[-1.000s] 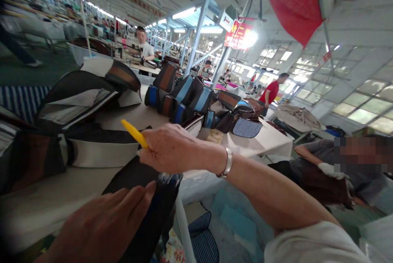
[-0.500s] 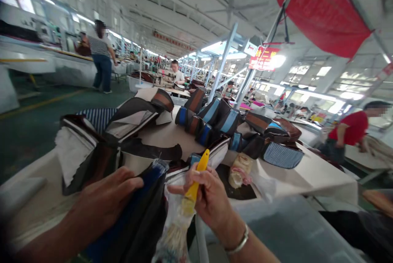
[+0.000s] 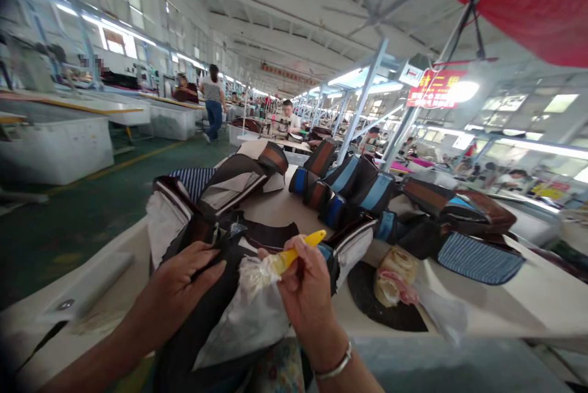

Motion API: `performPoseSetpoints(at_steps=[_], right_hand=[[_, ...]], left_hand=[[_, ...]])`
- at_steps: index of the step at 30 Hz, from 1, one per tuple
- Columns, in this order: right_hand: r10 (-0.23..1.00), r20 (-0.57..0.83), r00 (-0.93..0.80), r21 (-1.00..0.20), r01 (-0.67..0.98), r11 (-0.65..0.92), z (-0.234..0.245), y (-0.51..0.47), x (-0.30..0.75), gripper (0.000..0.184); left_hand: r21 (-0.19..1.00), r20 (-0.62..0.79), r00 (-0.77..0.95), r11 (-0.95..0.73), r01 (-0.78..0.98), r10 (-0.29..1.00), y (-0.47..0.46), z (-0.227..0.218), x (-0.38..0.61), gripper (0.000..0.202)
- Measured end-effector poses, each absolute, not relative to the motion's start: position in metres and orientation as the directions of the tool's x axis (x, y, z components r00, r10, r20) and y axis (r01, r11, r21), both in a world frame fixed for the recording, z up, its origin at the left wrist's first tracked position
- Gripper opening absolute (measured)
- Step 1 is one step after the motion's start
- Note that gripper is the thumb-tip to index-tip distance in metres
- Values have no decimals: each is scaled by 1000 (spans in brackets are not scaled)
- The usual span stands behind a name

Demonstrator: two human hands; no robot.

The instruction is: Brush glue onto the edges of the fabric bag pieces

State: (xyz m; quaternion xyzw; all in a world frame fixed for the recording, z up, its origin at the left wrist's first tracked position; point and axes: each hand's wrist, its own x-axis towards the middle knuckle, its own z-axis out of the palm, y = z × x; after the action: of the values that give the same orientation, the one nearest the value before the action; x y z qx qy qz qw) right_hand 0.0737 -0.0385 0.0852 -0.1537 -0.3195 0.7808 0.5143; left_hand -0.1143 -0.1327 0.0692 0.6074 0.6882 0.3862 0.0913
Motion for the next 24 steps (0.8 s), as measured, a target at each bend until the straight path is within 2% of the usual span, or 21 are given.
performPoseSetpoints(at_steps=[3, 6, 8, 10, 11, 12, 14, 17, 21, 24], right_hand=[[961, 162, -224, -707, -705, -45, 99, -26, 77, 28], [892, 430, -141, -760, -590, 274, 100, -19, 67, 17], [705, 692, -157, -696, -404, 594, 95, -15, 59, 5], [436, 867, -242, -485, -208, 849, 91, -10, 55, 6], [325, 902, -285, -375, -140, 917, 91, -8, 55, 10], [251, 917, -311, -293, -97, 951, 92, -6, 56, 13], [214, 930, -297, -242, -58, 969, 96, -4, 60, 19], [243, 913, -327, -284, -83, 955, 104, -5, 67, 25], [157, 840, -519, -235, -87, 968, 106, -9, 72, 24], [208, 873, -440, -264, -67, 962, 103, -14, 74, 29]], left_hand=[[720, 276, -227, -44, 693, 934, -131, 76, -117, 39], [758, 252, -220, -51, 650, 942, -129, 78, -116, 38], [766, 256, -244, -42, 642, 936, -128, 77, -114, 37], [775, 246, -264, -26, 632, 933, -127, 76, -112, 38], [782, 238, -264, -23, 623, 935, -127, 76, -111, 38], [790, 231, -263, -23, 612, 937, -128, 77, -110, 38], [805, 214, -269, -14, 592, 939, -129, 79, -108, 37], [822, 204, -288, -4, 569, 936, -132, 80, -105, 37], [832, 195, -274, -11, 554, 942, -133, 79, -105, 39], [822, 204, -300, 3, 569, 932, -132, 78, -104, 39]])
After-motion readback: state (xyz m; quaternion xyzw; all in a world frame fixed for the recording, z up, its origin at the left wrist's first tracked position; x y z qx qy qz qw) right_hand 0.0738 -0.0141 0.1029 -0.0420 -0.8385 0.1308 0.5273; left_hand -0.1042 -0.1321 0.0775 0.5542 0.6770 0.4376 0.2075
